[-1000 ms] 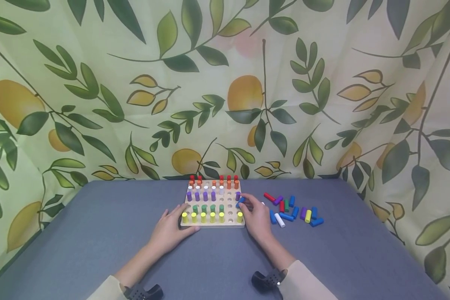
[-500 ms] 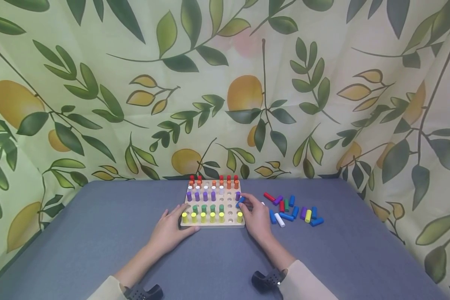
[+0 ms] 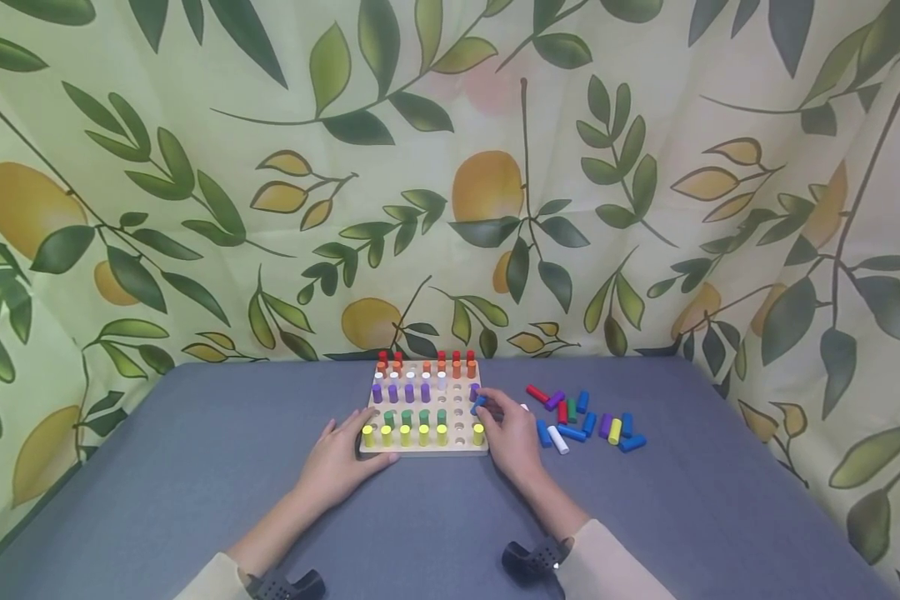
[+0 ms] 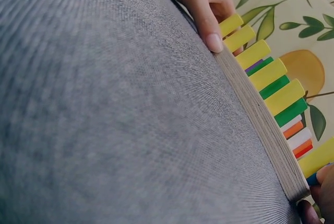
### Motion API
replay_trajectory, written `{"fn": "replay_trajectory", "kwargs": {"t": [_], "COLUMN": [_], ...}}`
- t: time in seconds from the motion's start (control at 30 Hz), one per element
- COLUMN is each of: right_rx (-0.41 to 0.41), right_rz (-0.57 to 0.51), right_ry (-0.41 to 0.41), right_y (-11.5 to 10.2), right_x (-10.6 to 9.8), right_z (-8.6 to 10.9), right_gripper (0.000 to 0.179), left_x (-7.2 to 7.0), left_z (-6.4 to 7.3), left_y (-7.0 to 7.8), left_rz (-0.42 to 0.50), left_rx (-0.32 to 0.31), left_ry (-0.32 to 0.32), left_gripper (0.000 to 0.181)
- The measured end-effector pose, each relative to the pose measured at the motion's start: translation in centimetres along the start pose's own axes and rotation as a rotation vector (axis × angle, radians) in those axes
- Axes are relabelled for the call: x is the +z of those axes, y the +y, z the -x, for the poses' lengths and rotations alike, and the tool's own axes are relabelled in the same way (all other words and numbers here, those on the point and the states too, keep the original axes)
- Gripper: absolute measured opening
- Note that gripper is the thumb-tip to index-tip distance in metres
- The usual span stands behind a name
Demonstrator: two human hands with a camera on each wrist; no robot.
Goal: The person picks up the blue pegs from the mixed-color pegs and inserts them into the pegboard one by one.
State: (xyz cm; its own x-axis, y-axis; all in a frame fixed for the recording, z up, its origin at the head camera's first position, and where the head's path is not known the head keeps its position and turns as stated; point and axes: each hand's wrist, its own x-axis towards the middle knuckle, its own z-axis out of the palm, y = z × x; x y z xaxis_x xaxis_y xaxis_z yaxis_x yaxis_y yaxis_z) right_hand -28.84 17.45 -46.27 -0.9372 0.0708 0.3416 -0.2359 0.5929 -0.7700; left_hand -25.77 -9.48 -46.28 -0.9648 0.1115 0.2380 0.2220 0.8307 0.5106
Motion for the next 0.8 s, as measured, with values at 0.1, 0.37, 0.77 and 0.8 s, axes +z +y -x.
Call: {"fn": "replay_trajectory", "kwargs": {"t": [0.1, 0.37, 0.77, 0.8], "right_rx": [-0.007, -0.01, -0.019, -0.02], "right_rz": [0.001, 0.007, 0.007, 0.009], "right_ry": [0.003, -0.001, -0.026, -0.029], "right_y": [-0.1, -0.16, -0.06, -0.09], "right_x": [0.0, -0.03, 0.02, 0.0], "right_z": [0.04, 0.16, 0.17, 0.18], "right_gripper": [0.029, 0.028, 0.029, 0.03], "left_x": [0.0, 0.07, 0.05, 0.05], "left_z": [0.03, -0.02, -0.03, -0.03], "left_y": [-0.06, -0.15, -0.15, -0.14], "left_rz": [-0.003, -0.007, -0.004, -0.003], "left_rx": [0.002, 0.005, 0.007, 0.007], "left_ry": [0.005, 0.006, 0.006, 0.006], "left_gripper": [0.083, 0.084, 0.084, 0.084]}}
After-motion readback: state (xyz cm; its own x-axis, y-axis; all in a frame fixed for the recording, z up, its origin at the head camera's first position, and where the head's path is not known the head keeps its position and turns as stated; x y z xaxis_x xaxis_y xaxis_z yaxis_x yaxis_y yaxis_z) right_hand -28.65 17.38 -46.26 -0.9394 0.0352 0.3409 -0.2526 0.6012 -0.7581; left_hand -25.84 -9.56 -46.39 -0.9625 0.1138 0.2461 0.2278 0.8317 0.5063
